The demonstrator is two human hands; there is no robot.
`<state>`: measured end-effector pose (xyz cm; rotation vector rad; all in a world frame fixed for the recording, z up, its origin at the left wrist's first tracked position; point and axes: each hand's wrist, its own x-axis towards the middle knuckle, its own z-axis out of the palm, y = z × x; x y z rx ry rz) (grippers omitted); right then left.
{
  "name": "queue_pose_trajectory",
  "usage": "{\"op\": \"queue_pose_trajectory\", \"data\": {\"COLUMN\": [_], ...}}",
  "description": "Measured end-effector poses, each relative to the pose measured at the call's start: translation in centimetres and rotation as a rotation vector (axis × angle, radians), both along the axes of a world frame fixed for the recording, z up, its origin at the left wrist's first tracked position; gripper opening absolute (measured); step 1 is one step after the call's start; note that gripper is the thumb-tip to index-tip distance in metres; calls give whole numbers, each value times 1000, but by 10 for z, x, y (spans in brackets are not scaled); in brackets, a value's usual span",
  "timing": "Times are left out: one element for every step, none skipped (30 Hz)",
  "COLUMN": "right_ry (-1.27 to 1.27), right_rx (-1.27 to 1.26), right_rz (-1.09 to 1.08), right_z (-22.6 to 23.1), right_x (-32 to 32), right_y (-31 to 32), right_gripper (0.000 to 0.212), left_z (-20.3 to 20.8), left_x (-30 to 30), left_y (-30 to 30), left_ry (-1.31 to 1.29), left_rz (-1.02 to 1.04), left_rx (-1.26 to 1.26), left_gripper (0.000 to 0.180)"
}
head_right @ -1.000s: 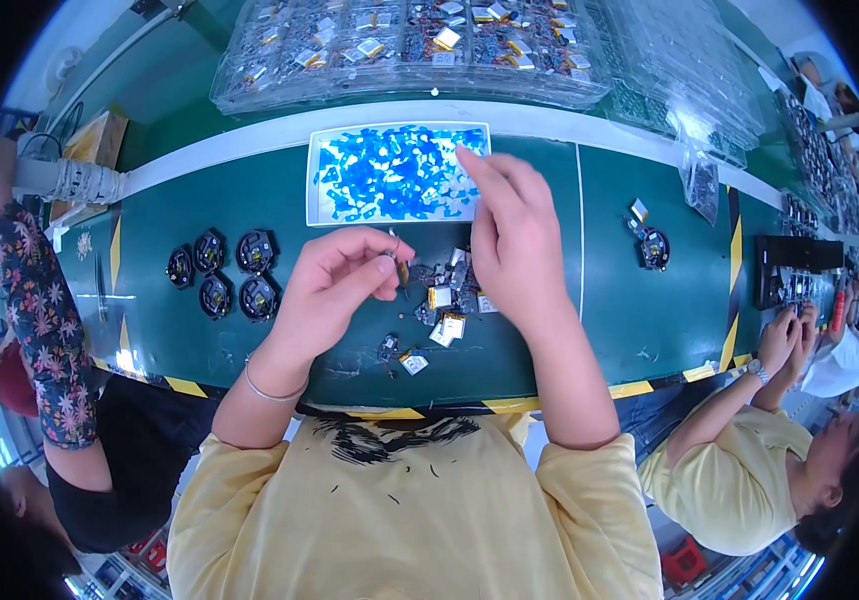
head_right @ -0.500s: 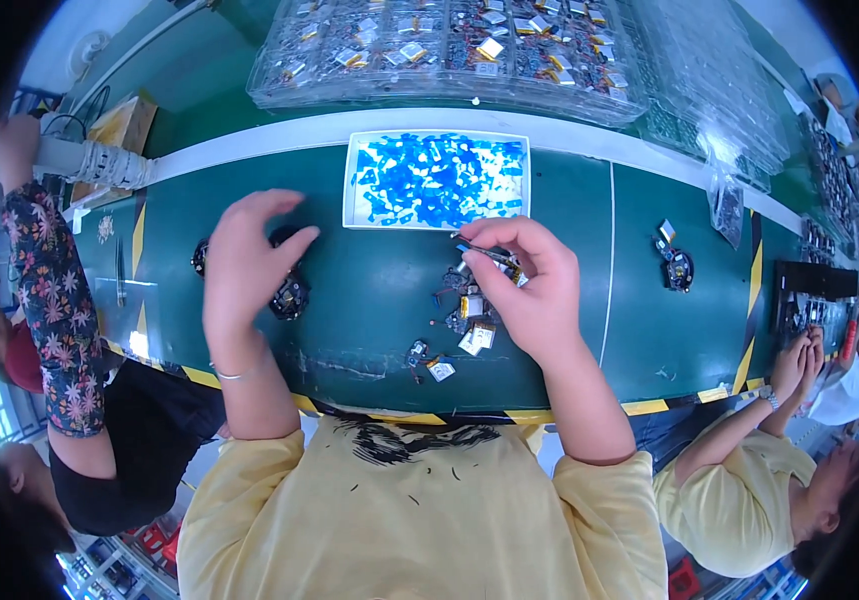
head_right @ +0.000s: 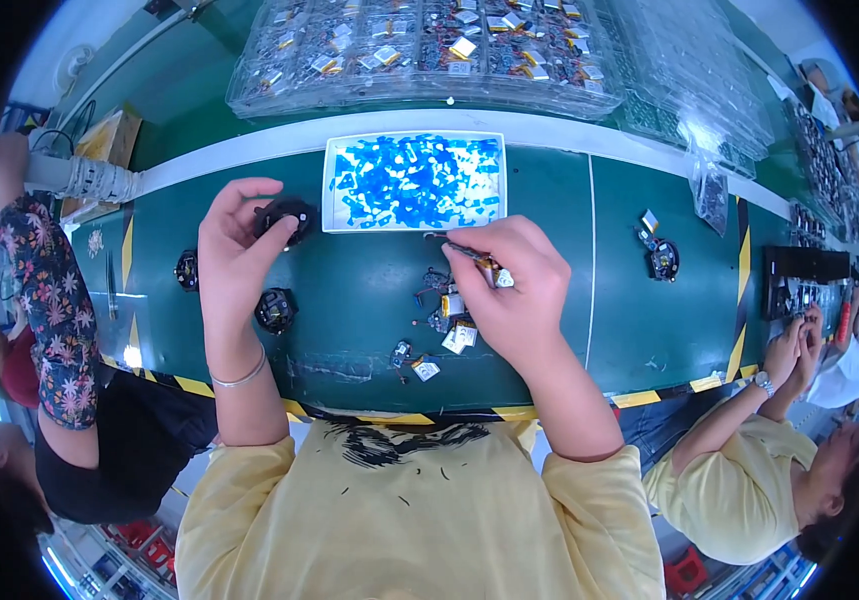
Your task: The person assembles small electronic components by hand, connecting a battery and a circuit board into a plastic casing.
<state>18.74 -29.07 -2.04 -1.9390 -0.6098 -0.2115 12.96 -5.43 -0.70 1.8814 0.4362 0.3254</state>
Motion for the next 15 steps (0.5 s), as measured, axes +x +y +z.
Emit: {"op": "queue_pose_trajectory", "data": {"right_ry": [-17,-17,-31,-42,-42,-70,-97,-95,-137,-179,-177,-223,-270,-268,-283], "right_rx": [6,8,14,23,23,39,53,51,59,68,67,39,11,10,-4], "right_rz": [8,7,23,44,46,38,27,26,27,27,28,31,34,36,46], "right_z": [2,3,5,6,7,7,7,6,7,8,9,9,9,8,8], "right_x": [-1,-3,-4,-6,-7,-9,-9,-9,-10,-11,-11,-12,-12,-12,-12], "right_y": [1,2,1,2,2,2,2,2,2,2,3,4,5,7,8], "right_gripper": [15,15,15,15,15,15,14,14,15,15,15,16,16,16,17], "left_z": [-2,-5,-9,-17,-22,-26,-19,-12,-17,-18,-17,-16,-16,-15,-15], "left_x": [0,0,0,1,2,2,2,2,1,0,-2,-2,-3,-4,-4], "left_y": [-4,-8,-14,-22,-31,-42,-54,-63,-68,-70,-72,-74,-75,-76,-79], "left_ry": [-80,-159,-171,-201,-161,-120,-31,60,20,21,25,28,32,33,30], "left_rz": [-49,-97,-173,-242,-241,-240,-239,-238,-285,-283,-297,-311,-318,-317,-307], "left_rx": [-254,-507,-488,-512,-559,-606,-734,-862,-739,-740,-700,-662,-647,-648,-668], "left_gripper": [21,20,19,19,19,19,19,19,16,16,15,13,14,14,15]}}
